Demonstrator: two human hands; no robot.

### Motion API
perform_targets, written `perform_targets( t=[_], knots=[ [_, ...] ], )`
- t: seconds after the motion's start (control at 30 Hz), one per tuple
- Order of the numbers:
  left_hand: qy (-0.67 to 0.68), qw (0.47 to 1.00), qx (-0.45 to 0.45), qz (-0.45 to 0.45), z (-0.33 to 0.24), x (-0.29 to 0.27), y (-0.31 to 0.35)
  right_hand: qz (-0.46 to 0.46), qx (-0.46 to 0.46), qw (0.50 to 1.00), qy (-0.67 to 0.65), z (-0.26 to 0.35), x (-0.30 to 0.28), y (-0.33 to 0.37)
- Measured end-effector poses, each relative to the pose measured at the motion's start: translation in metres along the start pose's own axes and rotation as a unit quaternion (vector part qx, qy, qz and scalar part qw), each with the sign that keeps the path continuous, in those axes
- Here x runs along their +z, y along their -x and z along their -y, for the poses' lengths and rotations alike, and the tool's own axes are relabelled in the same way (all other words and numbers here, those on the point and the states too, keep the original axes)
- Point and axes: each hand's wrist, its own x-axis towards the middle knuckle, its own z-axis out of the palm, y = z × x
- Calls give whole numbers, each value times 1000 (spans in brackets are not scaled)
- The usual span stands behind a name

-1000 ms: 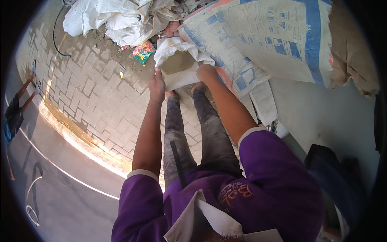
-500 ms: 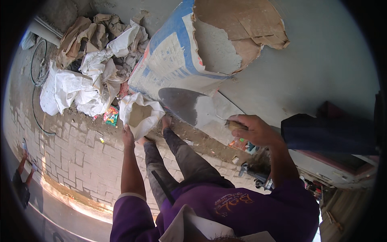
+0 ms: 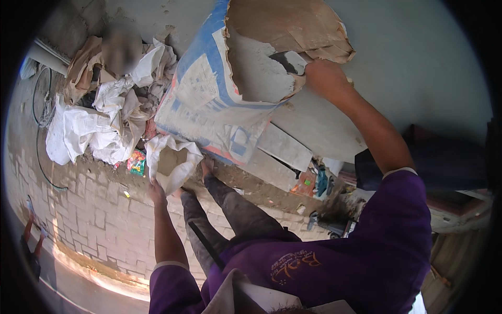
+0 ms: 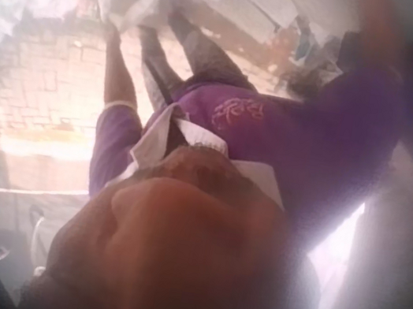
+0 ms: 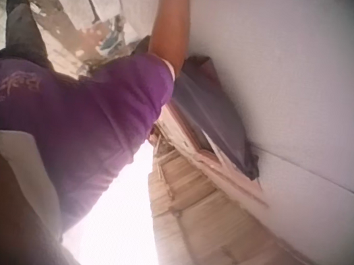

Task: The person scoops a white powdery substance from a large blue and white sack into a smaller white sack using a trowel. They repeat this scooping and pouring action multiple times to fill the smaller bag. Finally, they lift the filled small sack and place it on top of the larger sack.

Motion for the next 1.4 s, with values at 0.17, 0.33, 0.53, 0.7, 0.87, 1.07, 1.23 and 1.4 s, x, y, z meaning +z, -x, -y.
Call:
perform_targets(
  t=[0.17,0.33,0.53,0.7,0.87,1.07,1.23,1.4],
  knots=[
    [73,997,-11,-27,3,6,0,61,-60,996,-27,32,9,1],
    [25,999,-31,-28,0,4,-4,-11,-10,999,-30,35,-9,-20],
    [35,999,-32,-18,-14,16,-1,-13,-51,997,49,18,20,-36],
    [56,997,5,-48,-8,19,-3,27,-72,996,44,28,23,-40],
    [76,997,-15,-30,-6,26,-6,93,-43,995,5,39,50,-62],
    [66,997,-24,-41,13,21,-22,145,-15,988,-44,29,42,-71],
    [84,996,-6,-29,11,23,-21,158,-41,985,-58,22,42,-77],
    [45,999,-16,-25,-12,24,-9,171,-87,977,-94,23,53,-74]
  ],
)
